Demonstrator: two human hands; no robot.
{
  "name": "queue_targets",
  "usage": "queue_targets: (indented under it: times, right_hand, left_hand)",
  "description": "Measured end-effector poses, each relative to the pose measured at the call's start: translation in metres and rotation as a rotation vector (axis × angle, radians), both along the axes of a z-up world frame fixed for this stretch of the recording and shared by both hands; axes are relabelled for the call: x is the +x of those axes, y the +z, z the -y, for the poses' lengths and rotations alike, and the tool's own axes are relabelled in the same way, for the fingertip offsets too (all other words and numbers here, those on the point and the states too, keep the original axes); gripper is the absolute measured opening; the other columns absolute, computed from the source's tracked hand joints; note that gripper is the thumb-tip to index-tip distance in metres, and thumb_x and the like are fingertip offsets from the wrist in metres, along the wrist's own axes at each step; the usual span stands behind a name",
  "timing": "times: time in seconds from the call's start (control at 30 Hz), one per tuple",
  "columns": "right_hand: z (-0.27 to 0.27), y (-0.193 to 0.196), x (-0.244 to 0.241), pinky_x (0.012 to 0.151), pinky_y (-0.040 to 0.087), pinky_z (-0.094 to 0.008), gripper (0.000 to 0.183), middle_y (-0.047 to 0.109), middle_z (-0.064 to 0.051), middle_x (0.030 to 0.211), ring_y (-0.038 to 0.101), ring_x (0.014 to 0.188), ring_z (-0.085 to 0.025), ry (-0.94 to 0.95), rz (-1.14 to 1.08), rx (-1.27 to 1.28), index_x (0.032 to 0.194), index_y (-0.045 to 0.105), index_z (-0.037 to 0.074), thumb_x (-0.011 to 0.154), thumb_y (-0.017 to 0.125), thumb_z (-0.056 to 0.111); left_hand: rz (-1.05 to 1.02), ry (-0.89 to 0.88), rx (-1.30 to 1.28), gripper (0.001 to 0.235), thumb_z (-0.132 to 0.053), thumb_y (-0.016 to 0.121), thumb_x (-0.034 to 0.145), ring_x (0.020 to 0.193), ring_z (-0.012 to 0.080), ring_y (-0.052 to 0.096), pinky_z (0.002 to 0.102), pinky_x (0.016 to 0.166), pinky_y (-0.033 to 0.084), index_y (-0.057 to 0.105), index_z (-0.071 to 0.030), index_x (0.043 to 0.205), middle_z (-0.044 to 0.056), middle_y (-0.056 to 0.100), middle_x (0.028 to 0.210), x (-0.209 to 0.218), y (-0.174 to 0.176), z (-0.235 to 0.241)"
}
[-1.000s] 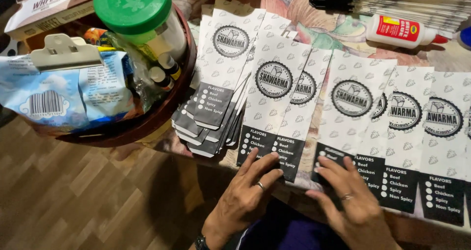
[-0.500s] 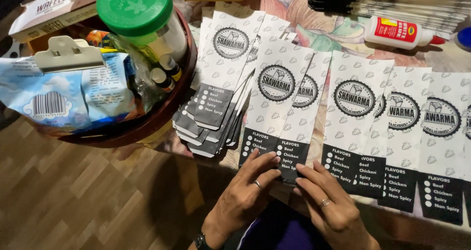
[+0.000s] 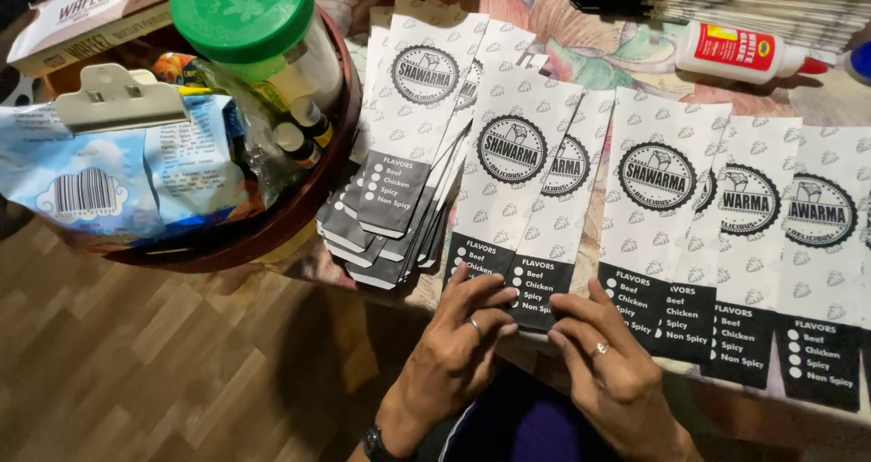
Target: Applying glue to the edges of paper sleeves and folding them to assemble food packaging.
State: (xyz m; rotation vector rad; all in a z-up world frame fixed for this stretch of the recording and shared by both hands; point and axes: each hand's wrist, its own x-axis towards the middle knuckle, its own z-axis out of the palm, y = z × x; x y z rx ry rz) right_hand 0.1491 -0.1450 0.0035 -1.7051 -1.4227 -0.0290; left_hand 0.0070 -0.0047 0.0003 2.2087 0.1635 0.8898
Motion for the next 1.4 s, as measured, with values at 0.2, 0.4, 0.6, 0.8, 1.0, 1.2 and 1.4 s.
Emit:
queue_targets:
  times: [0.2, 0.4, 0.6, 0.8, 1.0, 1.2, 1.4]
  right_hand:
    - [-0.011, 0.009, -0.003, 0.119, 0.05, -0.048, 0.008, 0.07, -0.012, 0.105, 0.071, 0.1, -0.024, -0.093, -0.06, 0.027, 0.081, 0.064, -0.002, 0.087, 0.07, -0.002]
    - [-0.015, 0.015, 0.0, 0.113, 0.05, -0.04, 0.015, 0.071, -0.013, 0.109, 0.071, 0.103, -0.023, -0.1, -0.104, -0.046, 0.092, 0.065, 0.003, 0.082, 0.077, 0.003]
    - [-0.008, 0.008, 0.012, 0.108, 0.049, -0.035, 0.01, 0.071, -0.007, 0.108, 0.07, 0.103, -0.019, -0.048, -0.193, -0.114, 0.094, 0.071, 0.005, 0.085, 0.074, 0.002]
    - [-0.006, 0.013, 0.016, 0.1, 0.051, -0.029, 0.014, 0.076, -0.003, 0.11, 0.072, 0.108, -0.017, -0.064, -0.243, -0.188, 0.093, 0.075, 0.01, 0.083, 0.073, 0.002]
    - [-0.006, 0.016, 0.015, 0.101, 0.051, -0.029, 0.011, 0.076, -0.004, 0.109, 0.073, 0.105, -0.016, -0.066, -0.199, -0.151, 0.093, 0.074, 0.009, 0.084, 0.073, 0.003]
    - [-0.016, 0.012, 0.007, 0.097, 0.052, -0.03, 0.012, 0.072, -0.007, 0.105, 0.071, 0.1, -0.019, -0.096, -0.139, -0.123, 0.092, 0.067, 0.007, 0.083, 0.075, 0.006]
    - [-0.011, 0.008, 0.008, 0.117, 0.046, -0.039, 0.012, 0.071, -0.009, 0.105, 0.07, 0.1, -0.02, -0.084, -0.129, -0.101, 0.092, 0.067, 0.004, 0.085, 0.076, 0.007]
  left_hand:
    - [0.001, 0.209, -0.105, 0.01, -0.001, 0.067, 0.093, 0.113, 0.0307, 0.062, 0.059, 0.12, 0.036, 0.064, 0.005, 0.1, 0.01, 0.066, 0.096, 0.014, 0.001, 0.013]
    - [-0.045, 0.267, -0.172, 0.01, -0.001, 0.065, 0.089, 0.11, 0.0311, 0.063, 0.059, 0.12, 0.034, 0.058, 0.004, 0.095, 0.014, 0.065, 0.097, 0.018, 0.008, 0.019]
    - [-0.061, 0.327, -0.208, 0.014, 0.006, 0.062, 0.088, 0.109, 0.0307, 0.065, 0.06, 0.122, 0.03, 0.062, 0.005, 0.101, 0.015, 0.065, 0.102, 0.017, 0.009, 0.025]
    - [-0.05, 0.402, -0.108, 0.023, -0.006, 0.065, 0.094, 0.113, 0.0298, 0.062, 0.063, 0.124, 0.021, 0.059, 0.002, 0.114, 0.016, 0.062, 0.111, 0.022, 0.007, 0.038]
    - [0.039, 0.483, -0.22, 0.017, -0.003, 0.07, 0.09, 0.102, 0.0271, 0.067, 0.061, 0.124, 0.025, 0.061, -0.002, 0.104, 0.01, 0.07, 0.1, 0.023, 0.0, 0.036]
    - [0.093, 0.5, -0.113, 0.015, 0.01, 0.064, 0.092, 0.101, 0.0294, 0.067, 0.06, 0.122, 0.033, 0.06, 0.005, 0.106, 0.012, 0.068, 0.101, 0.024, -0.006, 0.041]
    - [0.079, 0.532, 0.002, 0.022, 0.011, 0.063, 0.093, 0.106, 0.0309, 0.068, 0.061, 0.119, 0.039, 0.063, 0.005, 0.115, 0.019, 0.063, 0.109, 0.024, -0.019, 0.044]
